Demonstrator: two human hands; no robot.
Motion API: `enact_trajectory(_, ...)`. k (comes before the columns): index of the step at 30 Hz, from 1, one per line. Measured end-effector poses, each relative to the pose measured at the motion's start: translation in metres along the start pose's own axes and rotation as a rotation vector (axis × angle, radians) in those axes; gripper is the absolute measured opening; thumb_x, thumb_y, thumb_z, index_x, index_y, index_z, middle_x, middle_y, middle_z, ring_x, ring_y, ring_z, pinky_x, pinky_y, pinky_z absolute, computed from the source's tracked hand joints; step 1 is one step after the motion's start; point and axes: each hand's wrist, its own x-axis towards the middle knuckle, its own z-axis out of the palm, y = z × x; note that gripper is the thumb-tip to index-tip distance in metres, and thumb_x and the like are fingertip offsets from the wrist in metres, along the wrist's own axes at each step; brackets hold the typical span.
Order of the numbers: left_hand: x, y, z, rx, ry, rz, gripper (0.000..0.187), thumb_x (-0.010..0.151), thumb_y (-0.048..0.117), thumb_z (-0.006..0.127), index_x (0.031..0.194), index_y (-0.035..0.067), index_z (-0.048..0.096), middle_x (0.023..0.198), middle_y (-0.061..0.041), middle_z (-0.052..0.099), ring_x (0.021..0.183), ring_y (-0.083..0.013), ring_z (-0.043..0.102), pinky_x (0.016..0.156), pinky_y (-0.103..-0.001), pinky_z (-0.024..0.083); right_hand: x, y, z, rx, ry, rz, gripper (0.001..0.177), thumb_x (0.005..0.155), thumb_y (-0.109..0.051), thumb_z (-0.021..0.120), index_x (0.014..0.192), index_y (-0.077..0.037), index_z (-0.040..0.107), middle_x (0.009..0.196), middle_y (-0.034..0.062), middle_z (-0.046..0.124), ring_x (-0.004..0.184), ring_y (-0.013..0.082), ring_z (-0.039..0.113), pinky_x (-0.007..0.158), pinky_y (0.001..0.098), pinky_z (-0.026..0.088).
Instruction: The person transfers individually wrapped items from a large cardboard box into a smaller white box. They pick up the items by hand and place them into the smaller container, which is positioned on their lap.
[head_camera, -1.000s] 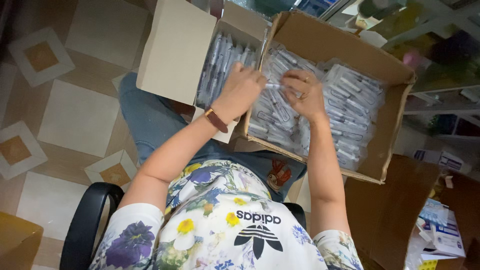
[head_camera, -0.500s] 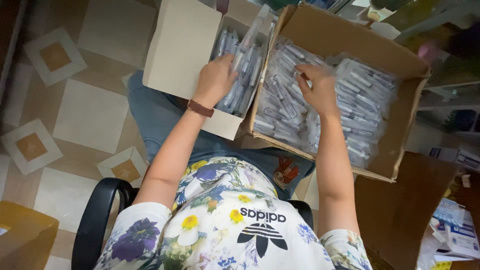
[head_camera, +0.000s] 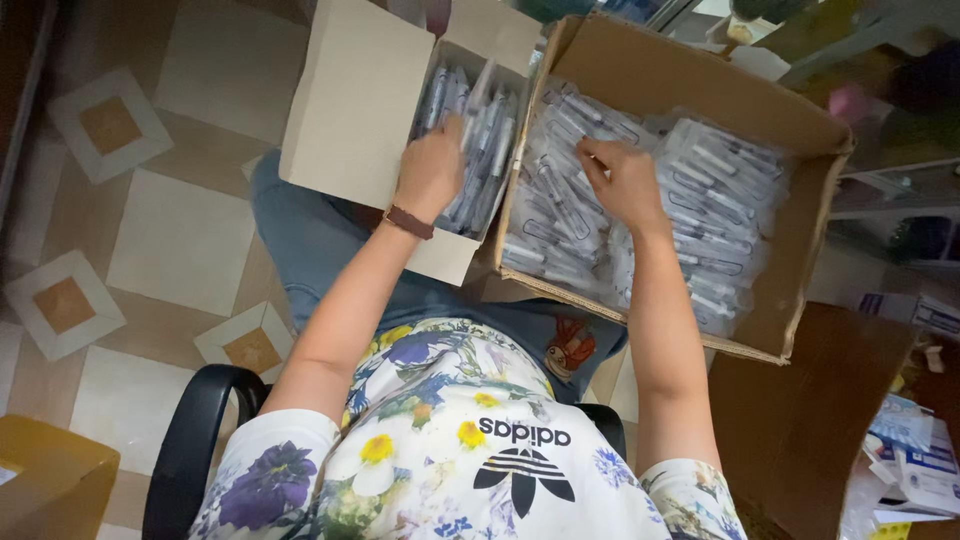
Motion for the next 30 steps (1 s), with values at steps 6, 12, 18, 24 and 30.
enact_trajectory(6, -0.021, -0.010, 0.018, 0.096, -0.228, -0.143, 0.053, 0.090, 0.000, 0.060, 0.140, -0.007, 0.044, 0.090, -0.030, 0.071, 0.084, -0.0473, 0.071, 0.073, -0.056, 0.057, 0.001, 0.000, 0.001, -0.050, -0.071, 0.071, 0.016, 0.097, -0.010, 0.070, 0.110, -0.004, 0.075, 0.098, 0.0202, 0.074, 0.086, 0.0381, 0.071, 0.076, 0.0439, 0.056)
enact_trajectory(12, -0.023, 0.002, 0.004, 0.121, -0.318, -0.137, 0.073, 0.081, 0.001, 0.062, 0.149, -0.007, 0.036, 0.088, -0.030, 0.070, 0.083, -0.0472, 0.070, 0.072, -0.056, 0.057, -0.002, 0.002, 0.000, -0.042, -0.048, 0.038, 0.018, 0.098, -0.014, 0.070, 0.112, -0.004, 0.075, 0.102, 0.0207, 0.074, 0.089, 0.0390, 0.071, 0.078, 0.0438, 0.057)
enact_trajectory(18, -0.021, 0.000, 0.010, 0.148, -0.333, -0.174, 0.067, 0.091, 0.002, 0.058, 0.153, -0.005, 0.034, 0.093, -0.030, 0.072, 0.087, -0.0456, 0.072, 0.074, -0.055, 0.058, -0.001, 0.007, 0.000, -0.019, -0.101, 0.108, 0.021, 0.096, -0.013, 0.070, 0.113, -0.003, 0.075, 0.104, 0.0212, 0.074, 0.088, 0.0372, 0.073, 0.078, 0.0422, 0.058)
enact_trajectory(24, -0.018, 0.012, -0.010, 0.162, -0.404, -0.226, 0.077, 0.089, 0.002, 0.057, 0.159, 0.002, 0.025, 0.092, -0.029, 0.072, 0.086, -0.0448, 0.072, 0.074, -0.054, 0.058, -0.001, 0.015, 0.002, -0.035, -0.150, 0.170, 0.024, 0.095, -0.015, 0.071, 0.115, -0.004, 0.075, 0.105, 0.0206, 0.075, 0.087, 0.0356, 0.074, 0.078, 0.0409, 0.058)
enact_trajectory(30, -0.026, 0.001, 0.000, 0.144, -0.263, -0.094, 0.071, 0.088, -0.001, 0.058, 0.154, -0.001, 0.034, 0.087, -0.026, 0.072, 0.080, -0.0433, 0.072, 0.068, -0.053, 0.058, -0.012, 0.051, 0.019, -0.083, -0.202, 0.252, 0.027, 0.095, -0.020, 0.069, 0.117, -0.007, 0.075, 0.105, 0.0203, 0.074, 0.091, 0.0370, 0.073, 0.083, 0.0424, 0.058)
